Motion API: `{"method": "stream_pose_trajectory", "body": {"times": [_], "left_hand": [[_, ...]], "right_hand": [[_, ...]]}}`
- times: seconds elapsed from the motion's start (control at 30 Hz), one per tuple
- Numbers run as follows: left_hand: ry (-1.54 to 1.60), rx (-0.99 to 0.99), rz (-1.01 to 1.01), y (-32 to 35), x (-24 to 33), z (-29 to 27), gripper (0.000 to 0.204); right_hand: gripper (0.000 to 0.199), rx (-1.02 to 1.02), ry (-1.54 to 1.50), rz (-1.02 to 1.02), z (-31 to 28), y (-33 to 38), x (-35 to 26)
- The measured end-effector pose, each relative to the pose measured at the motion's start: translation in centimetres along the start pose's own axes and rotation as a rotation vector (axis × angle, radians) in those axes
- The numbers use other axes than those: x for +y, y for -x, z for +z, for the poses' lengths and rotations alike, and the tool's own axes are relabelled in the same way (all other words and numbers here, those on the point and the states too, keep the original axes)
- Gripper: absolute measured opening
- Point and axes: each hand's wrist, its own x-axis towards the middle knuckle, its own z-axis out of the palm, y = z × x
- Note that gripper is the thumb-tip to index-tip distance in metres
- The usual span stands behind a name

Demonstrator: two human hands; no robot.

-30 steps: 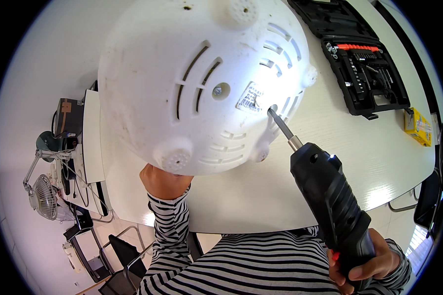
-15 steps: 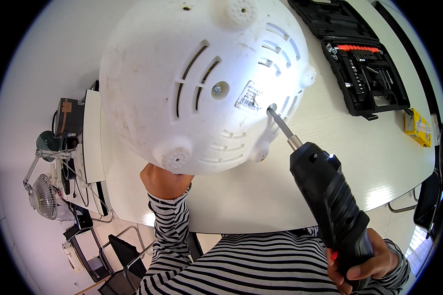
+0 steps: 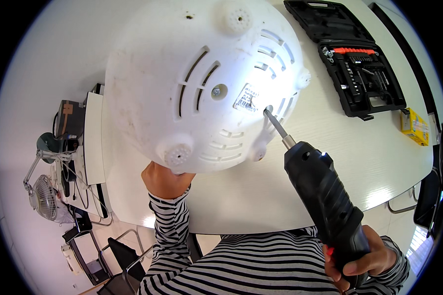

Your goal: The person selects a bit from a toolkit, attaches it to a cordless electric screwdriver, and uses it to drive screws into the underside of a white plastic appliance base. The person holds the base steady with one hand while operating the tool with the other.

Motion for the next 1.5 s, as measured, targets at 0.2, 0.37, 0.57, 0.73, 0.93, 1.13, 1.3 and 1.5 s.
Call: {"method": "stream_pose_trajectory", "body": {"times": [0.2, 0.37, 0.57, 0.73, 0.93, 1.13, 1.3, 1.5], "left_hand": [[0.005, 0.007, -0.006, -0.2, 0.3, 0.0, 0.056], [0.034, -0.008, -0.025, -0.1, 0.2, 0.0, 0.058], [0.019, 0.001, 0.003, -0.1, 0.0, 0.0, 0.060], [0.016, 0.004, 0.009, 0.1, -0.1, 0.0, 0.061], [0.016, 0.006, 0.010, 0.0, -0.1, 0.1, 0.061], [0.020, 0.011, 0.022, -0.1, -0.1, 0.1, 0.062], [0.009, -0.006, 0.010, 0.1, -0.3, 0.1, 0.063], [0.000, -0.008, 0.003, 0.1, -0.2, 0.1, 0.063]], "right_hand": [[0.033, 0.008, 0.004, -0.011, 0.1, -0.1, -0.1], [0.038, -0.031, -0.026, -0.034, -0.6, 0.0, 0.4], [0.039, -0.034, -0.044, -0.041, -1.3, -0.1, 0.9], [0.040, -0.027, 0.018, 0.019, -1.2, -0.2, 0.4], [0.040, 0.000, -0.027, -0.029, -1.1, 0.0, 1.0], [0.040, 0.001, -0.046, -0.018, -1.1, 0.0, 0.9], [0.041, 0.010, -0.007, -0.011, -1.1, 0.0, 0.8], [0.042, 0.011, -0.020, -0.018, -1.2, 0.0, 1.0]]}}
